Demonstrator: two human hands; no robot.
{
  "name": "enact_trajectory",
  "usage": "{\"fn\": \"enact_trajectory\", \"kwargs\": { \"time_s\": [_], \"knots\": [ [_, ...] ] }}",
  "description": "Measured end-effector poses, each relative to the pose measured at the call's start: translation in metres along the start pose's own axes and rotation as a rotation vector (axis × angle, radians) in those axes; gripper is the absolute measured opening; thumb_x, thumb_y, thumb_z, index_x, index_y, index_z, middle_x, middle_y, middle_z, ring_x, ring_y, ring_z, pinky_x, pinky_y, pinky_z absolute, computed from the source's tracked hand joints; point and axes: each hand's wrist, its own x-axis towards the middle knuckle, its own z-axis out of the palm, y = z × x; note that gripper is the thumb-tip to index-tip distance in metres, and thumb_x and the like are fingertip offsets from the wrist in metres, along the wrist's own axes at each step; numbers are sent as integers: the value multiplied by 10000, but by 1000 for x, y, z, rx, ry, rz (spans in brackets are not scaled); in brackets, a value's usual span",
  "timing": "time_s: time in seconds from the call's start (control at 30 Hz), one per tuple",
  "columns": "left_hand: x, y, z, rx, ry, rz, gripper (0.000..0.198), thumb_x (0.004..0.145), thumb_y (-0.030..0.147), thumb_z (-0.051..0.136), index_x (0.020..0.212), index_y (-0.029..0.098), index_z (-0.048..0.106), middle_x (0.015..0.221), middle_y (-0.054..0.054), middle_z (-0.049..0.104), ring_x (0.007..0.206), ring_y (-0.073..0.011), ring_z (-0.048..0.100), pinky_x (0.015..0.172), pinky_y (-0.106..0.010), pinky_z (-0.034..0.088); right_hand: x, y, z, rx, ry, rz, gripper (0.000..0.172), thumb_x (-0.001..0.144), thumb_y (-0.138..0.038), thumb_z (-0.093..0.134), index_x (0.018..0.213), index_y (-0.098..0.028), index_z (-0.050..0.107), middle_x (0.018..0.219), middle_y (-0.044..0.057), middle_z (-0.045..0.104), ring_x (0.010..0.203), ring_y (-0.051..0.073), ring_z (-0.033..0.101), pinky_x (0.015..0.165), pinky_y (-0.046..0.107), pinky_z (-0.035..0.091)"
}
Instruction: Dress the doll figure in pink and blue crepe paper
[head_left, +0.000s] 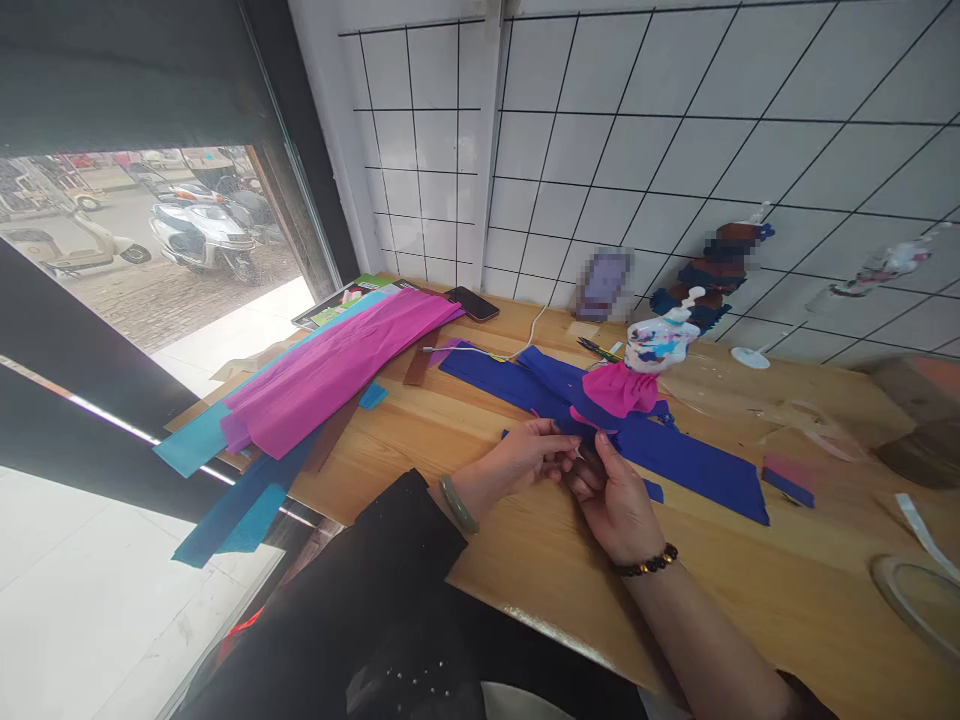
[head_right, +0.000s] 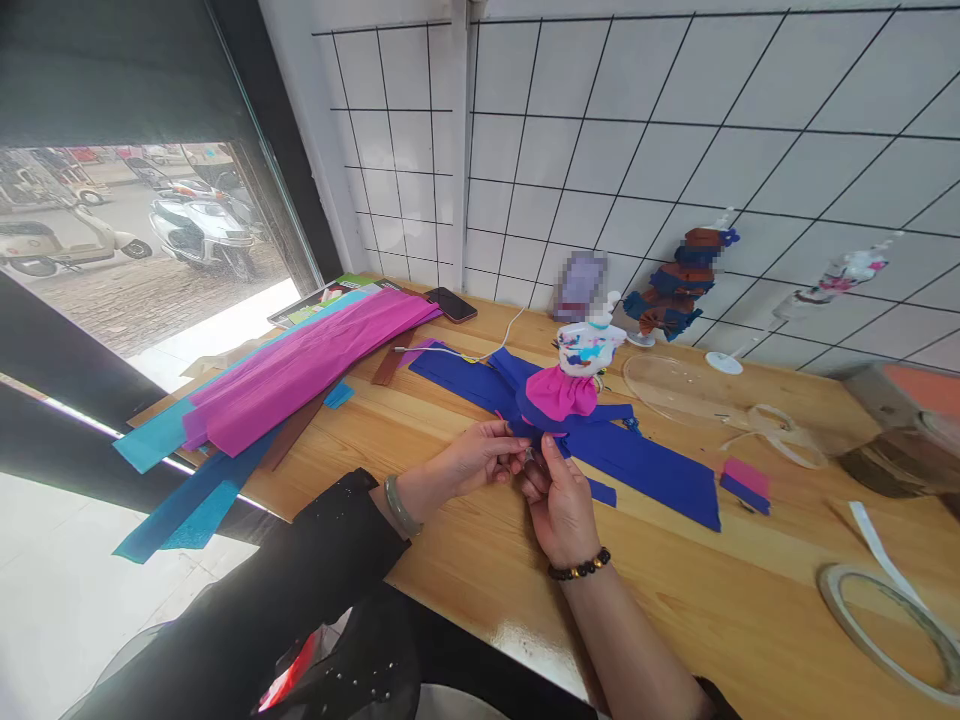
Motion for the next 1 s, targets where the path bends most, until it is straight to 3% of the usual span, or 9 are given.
{"fn": "enact_trajectory", "kwargs": {
  "time_s": [0.27,0.47,1.0],
  "knots": [
    [0,0,1,-1,-3,-5,362,558,307,822,707,143,536,596,24,603,493,-59,545,399,-168,326,-2,0,-1,-6,-30,12,337,596,-385,842,680,-163,603,658,-14,631,501,55,516,358,153,310],
    [-1,0,0,-4,4,-2,360,553,288,826,717,143,540,626,23,620,501,-54,546,396,-165,345,-8,-3,-4,10,-44,10,322,585,-303,855,650,-159,574,555,-77,499,407,4,313,347,139,273],
    [-1,0,0,11,13,-3,351,545,269,832,723,131,563,627,20,615,503,-53,541,405,-165,334,-12,0,-7,30,-12,25,278,594,-255,858,690,-146,621,596,-55,528,433,-6,329,370,109,320]
  ]
}}
